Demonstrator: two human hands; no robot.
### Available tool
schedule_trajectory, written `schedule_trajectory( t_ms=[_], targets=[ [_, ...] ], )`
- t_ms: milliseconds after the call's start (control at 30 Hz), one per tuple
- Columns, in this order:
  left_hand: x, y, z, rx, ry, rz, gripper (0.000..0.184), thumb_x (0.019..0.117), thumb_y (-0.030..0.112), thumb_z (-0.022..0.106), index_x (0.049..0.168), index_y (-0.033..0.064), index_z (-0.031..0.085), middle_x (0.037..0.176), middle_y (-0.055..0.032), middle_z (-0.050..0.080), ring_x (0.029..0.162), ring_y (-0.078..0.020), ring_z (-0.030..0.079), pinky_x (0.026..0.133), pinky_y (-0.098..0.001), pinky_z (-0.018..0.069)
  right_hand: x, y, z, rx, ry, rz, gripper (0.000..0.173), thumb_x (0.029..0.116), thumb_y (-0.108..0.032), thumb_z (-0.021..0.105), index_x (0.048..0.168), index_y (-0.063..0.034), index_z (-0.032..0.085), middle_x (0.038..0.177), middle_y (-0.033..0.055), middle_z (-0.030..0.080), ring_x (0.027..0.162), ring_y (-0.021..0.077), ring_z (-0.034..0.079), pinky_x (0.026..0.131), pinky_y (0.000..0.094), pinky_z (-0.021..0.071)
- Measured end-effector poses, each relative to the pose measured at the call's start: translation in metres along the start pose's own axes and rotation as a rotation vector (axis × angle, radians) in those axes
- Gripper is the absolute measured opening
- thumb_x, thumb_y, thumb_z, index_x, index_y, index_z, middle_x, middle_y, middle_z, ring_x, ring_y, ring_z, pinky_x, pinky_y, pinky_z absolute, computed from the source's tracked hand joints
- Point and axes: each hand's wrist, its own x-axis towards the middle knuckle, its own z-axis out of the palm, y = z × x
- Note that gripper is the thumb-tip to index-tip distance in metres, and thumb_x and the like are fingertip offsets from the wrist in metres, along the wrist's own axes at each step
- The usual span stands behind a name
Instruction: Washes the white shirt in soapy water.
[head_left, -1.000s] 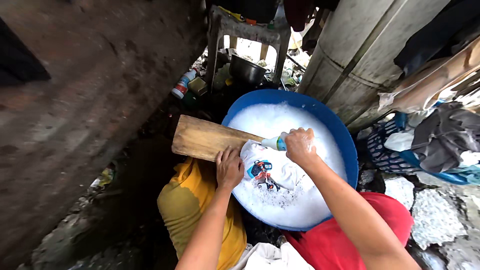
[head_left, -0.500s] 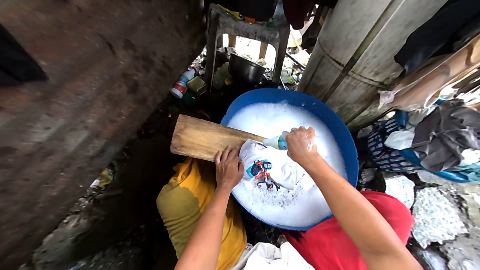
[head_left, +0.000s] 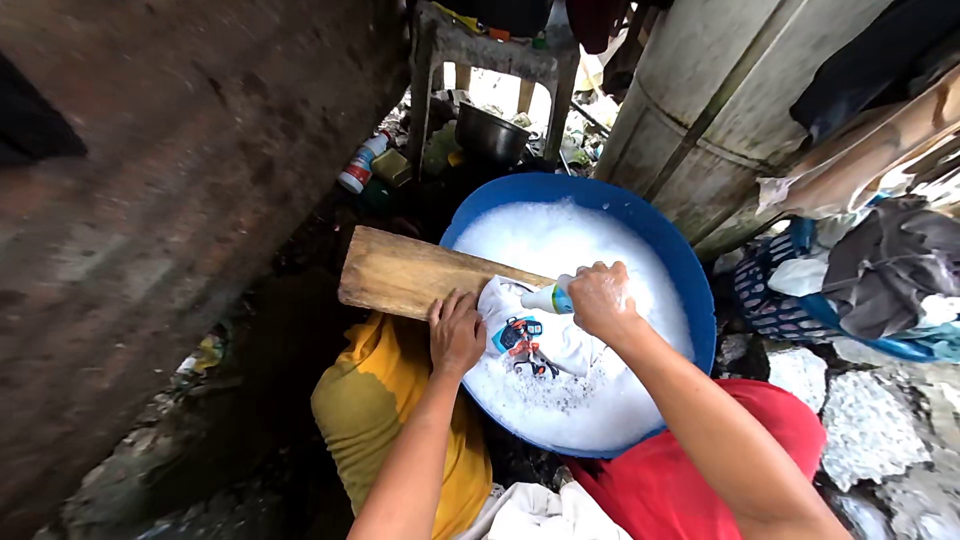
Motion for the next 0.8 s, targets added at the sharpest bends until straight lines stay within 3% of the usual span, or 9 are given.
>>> schedule_trajectory(
  t_ms=[400,600,800],
  targets=[
    [0.000,0.000,0.001,0.006,0.005,-0.003,0.021,0.0985,0.016,0.060,0.097,0.0003,0.074,0.147,-0.0102,0.058,0.149,-0.0319,0.038,0.122,-0.0610,0.0185,0.000,0.004,0.003,-0.020,-0.019,0.032,0.023,0.0828,-0.001,0.075,0.105,0.0040,0.073,0.113,0.0237,0.070,0.113,0.0430,0.063,0.091,0.0601,0.0450],
    [0.000,0.000,0.000,-0.009,0.022,-0.005,0.020,0.0983,0.014,0.060,0.097,0.0004,0.074,0.146,-0.0098,0.059,0.148,-0.0311,0.039,0.122,-0.0597,0.0191,-0.002,-0.008,0.002,0.015,0.065,-0.055,0.023,0.0834,0.000,0.072,0.106,-0.0018,0.074,0.108,0.0213,0.071,0.108,0.0415,0.065,0.087,0.0590,0.0466],
    [0.000,0.000,-0.001,-0.007,0.010,-0.007,0.020,0.0980,0.014,0.060,0.099,0.0003,0.074,0.145,-0.0103,0.060,0.147,-0.0313,0.040,0.121,-0.0602,0.0198,-0.004,-0.025,-0.007,0.029,0.124,-0.119,0.013,0.0840,0.003,0.069,0.096,0.0015,0.073,0.105,0.0206,0.071,0.106,0.0405,0.065,0.085,0.0570,0.0465]
  ],
)
